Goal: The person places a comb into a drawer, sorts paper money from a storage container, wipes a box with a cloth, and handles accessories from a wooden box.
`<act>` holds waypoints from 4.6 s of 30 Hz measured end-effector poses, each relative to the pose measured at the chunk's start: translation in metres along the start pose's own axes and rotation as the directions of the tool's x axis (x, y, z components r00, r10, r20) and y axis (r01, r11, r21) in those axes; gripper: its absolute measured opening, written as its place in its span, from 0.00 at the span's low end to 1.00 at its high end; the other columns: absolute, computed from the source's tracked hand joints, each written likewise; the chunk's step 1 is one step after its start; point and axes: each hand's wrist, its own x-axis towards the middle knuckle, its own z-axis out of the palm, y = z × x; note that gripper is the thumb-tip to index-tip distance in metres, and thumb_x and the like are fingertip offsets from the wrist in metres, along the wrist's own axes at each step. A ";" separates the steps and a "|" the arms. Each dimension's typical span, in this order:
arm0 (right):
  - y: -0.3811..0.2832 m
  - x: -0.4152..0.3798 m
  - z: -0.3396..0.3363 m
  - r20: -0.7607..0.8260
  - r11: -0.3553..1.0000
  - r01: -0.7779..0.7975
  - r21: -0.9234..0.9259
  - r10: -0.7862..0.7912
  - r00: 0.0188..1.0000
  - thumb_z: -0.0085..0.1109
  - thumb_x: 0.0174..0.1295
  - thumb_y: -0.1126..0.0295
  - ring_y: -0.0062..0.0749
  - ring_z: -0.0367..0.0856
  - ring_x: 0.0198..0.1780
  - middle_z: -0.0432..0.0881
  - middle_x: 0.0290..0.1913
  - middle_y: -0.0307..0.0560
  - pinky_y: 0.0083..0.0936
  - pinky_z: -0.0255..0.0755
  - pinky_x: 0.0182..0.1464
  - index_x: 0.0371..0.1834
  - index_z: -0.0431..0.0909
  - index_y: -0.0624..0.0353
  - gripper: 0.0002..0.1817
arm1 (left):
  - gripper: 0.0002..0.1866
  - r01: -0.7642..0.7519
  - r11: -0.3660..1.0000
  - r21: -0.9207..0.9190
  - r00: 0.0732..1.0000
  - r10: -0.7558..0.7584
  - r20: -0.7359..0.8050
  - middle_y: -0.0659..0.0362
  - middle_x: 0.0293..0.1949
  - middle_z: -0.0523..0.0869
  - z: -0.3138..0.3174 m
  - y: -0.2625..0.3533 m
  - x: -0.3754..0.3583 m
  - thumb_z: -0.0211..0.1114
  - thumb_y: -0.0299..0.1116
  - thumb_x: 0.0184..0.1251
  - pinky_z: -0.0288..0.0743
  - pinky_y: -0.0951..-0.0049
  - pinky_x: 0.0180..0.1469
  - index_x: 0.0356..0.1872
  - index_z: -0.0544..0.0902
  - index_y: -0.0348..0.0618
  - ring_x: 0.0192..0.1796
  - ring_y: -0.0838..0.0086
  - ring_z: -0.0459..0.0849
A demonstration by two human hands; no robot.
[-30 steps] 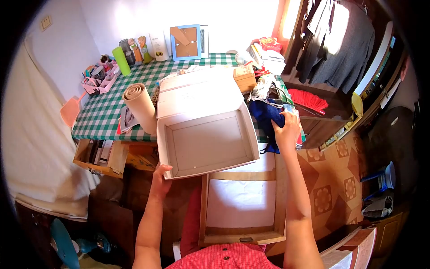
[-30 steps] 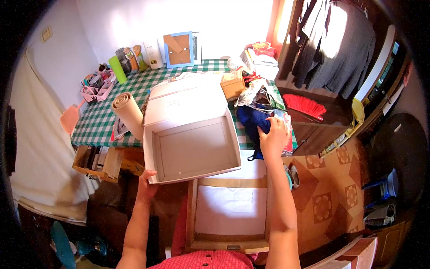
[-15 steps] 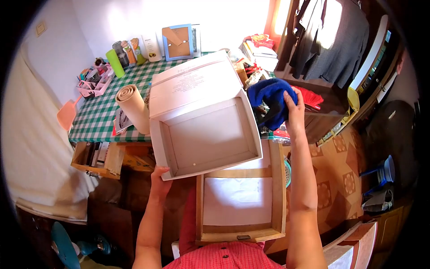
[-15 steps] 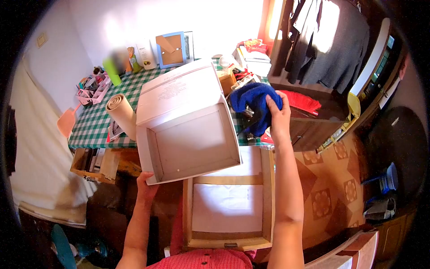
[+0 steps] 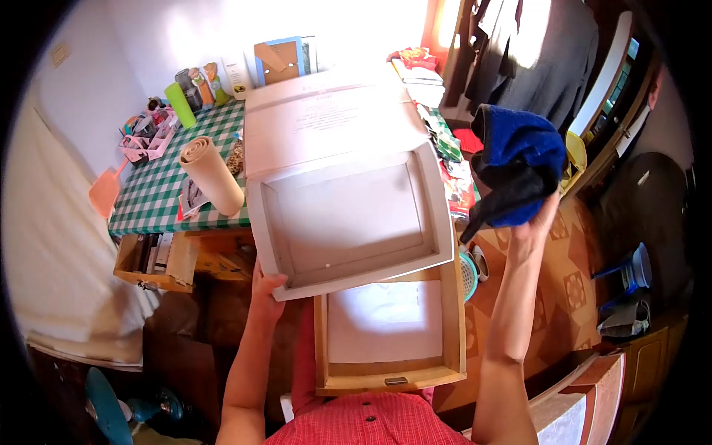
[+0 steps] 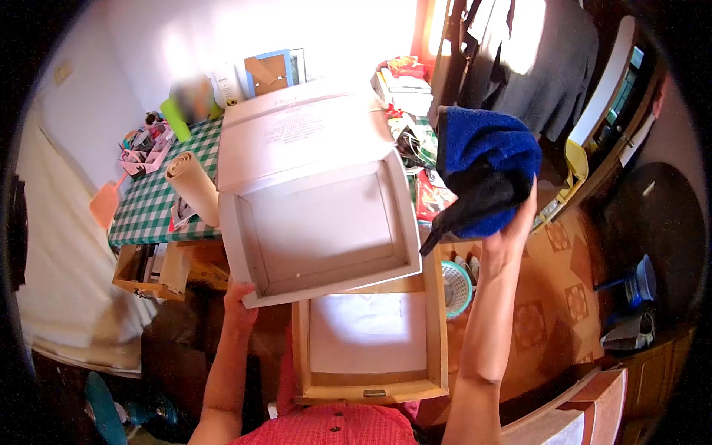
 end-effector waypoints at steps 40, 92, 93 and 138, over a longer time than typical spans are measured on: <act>-0.105 -0.071 -0.031 0.509 -0.065 0.515 -0.855 0.090 0.856 0.60 0.37 0.87 0.50 0.82 0.50 0.83 0.48 0.53 0.35 0.76 0.54 0.46 0.83 0.54 0.27 | 0.47 -0.035 0.994 0.108 0.863 -0.024 0.505 0.51 0.63 0.69 0.225 -0.090 0.007 0.72 0.49 0.54 0.56 0.68 0.69 0.68 0.58 0.34 0.68 0.66 0.65; -0.071 -0.106 -0.028 0.566 -0.261 0.720 -0.643 0.471 0.677 0.74 0.36 0.71 0.41 0.62 0.70 0.76 0.60 0.39 0.54 0.46 0.73 0.21 0.82 0.50 0.09 | 0.39 0.119 0.987 0.112 0.868 -0.158 0.470 0.48 0.61 0.70 0.245 -0.063 -0.033 0.66 0.42 0.63 0.61 0.69 0.66 0.67 0.59 0.30 0.64 0.68 0.69; -0.072 -0.106 -0.027 0.566 -0.261 0.720 -0.643 0.471 0.677 0.74 0.36 0.71 0.41 0.62 0.70 0.76 0.60 0.39 0.54 0.46 0.73 0.21 0.82 0.50 0.09 | 0.39 0.119 0.987 0.112 0.869 -0.158 0.470 0.48 0.61 0.70 0.245 -0.063 -0.033 0.66 0.42 0.63 0.61 0.69 0.66 0.67 0.59 0.30 0.64 0.68 0.69; -0.152 -0.047 -0.115 -0.417 0.986 -0.135 -0.102 0.081 0.905 0.46 0.68 0.42 0.42 0.81 0.54 0.80 0.56 0.52 0.38 0.75 0.58 0.64 0.70 0.60 0.34 | 0.49 -0.954 -0.049 0.296 0.257 0.375 0.891 0.48 0.58 0.75 0.298 -0.104 0.013 0.77 0.33 0.32 0.79 0.63 0.54 0.66 0.69 0.46 0.54 0.55 0.81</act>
